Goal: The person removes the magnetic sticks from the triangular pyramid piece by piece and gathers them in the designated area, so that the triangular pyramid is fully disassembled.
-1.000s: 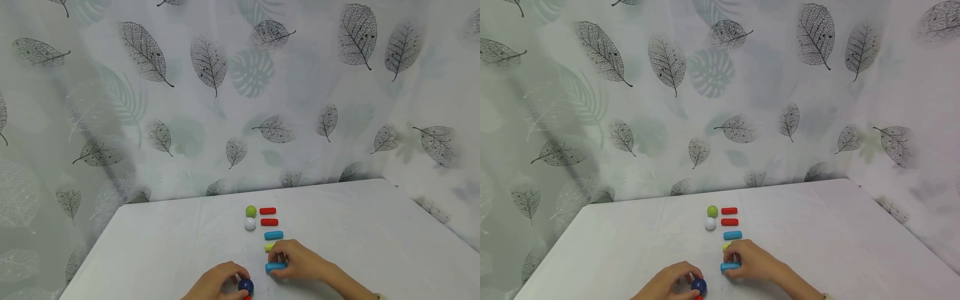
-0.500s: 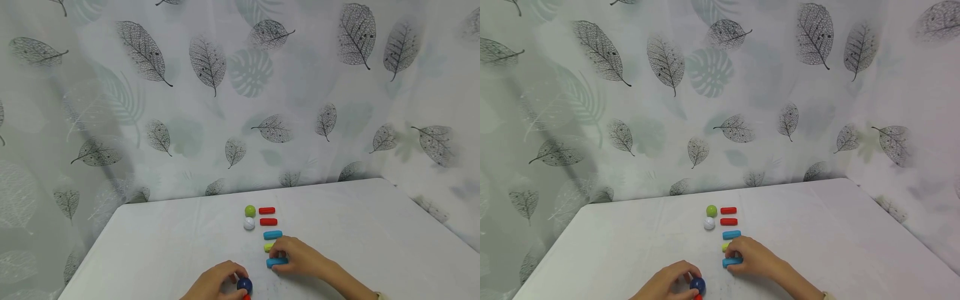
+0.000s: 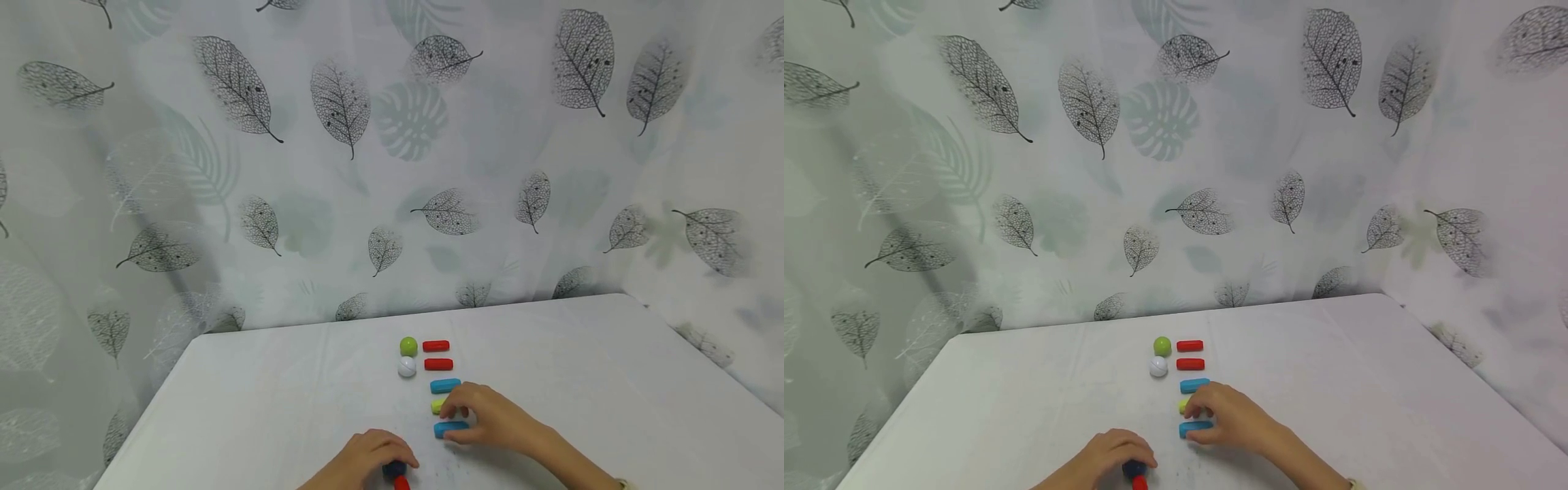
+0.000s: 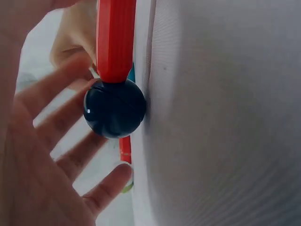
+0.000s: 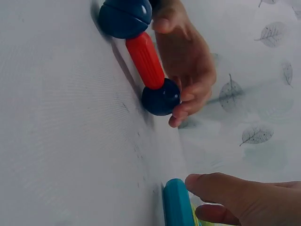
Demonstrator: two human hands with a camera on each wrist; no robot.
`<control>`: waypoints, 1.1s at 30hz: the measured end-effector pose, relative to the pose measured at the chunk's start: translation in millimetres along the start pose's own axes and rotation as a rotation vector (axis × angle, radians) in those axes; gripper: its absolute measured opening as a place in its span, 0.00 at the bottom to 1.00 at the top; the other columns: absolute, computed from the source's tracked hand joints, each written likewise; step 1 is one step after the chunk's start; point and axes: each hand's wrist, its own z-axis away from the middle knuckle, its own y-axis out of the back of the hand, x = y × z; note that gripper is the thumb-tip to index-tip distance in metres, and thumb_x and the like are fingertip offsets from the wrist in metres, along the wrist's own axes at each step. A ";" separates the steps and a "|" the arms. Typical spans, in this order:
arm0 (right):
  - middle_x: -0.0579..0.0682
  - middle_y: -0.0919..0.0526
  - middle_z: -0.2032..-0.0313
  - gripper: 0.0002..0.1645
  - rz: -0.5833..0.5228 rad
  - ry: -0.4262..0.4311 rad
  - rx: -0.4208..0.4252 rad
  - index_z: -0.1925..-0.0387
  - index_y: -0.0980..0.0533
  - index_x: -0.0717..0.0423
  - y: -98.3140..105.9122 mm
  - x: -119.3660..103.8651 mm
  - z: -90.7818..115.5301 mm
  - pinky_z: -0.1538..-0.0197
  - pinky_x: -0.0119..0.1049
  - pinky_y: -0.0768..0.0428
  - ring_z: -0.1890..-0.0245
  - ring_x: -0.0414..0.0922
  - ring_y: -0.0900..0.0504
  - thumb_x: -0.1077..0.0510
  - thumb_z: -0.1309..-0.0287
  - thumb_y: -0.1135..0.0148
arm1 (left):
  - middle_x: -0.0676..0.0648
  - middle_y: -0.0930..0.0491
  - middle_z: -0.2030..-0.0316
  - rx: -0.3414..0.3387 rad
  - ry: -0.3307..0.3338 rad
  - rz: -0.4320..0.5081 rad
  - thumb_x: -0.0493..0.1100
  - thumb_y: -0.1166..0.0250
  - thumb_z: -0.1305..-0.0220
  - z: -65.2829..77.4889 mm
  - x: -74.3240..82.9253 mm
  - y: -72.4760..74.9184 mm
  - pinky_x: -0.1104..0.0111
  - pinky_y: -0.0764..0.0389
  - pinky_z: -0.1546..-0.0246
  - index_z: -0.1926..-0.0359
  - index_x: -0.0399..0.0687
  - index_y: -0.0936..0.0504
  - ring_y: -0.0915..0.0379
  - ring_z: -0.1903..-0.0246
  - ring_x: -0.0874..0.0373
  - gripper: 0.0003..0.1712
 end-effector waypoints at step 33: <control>0.46 0.19 0.63 0.13 -0.342 0.271 -0.193 0.56 0.20 0.57 -29.1 -10.5 0.5 0.68 0.27 0.20 0.70 0.27 0.25 0.55 0.40 0.34 | 0.58 0.24 0.66 0.042 0.164 -0.072 0.54 0.34 0.37 -1.4 7.0 -1.0 0.80 0.25 0.67 0.54 0.50 0.17 0.32 0.71 0.75 0.16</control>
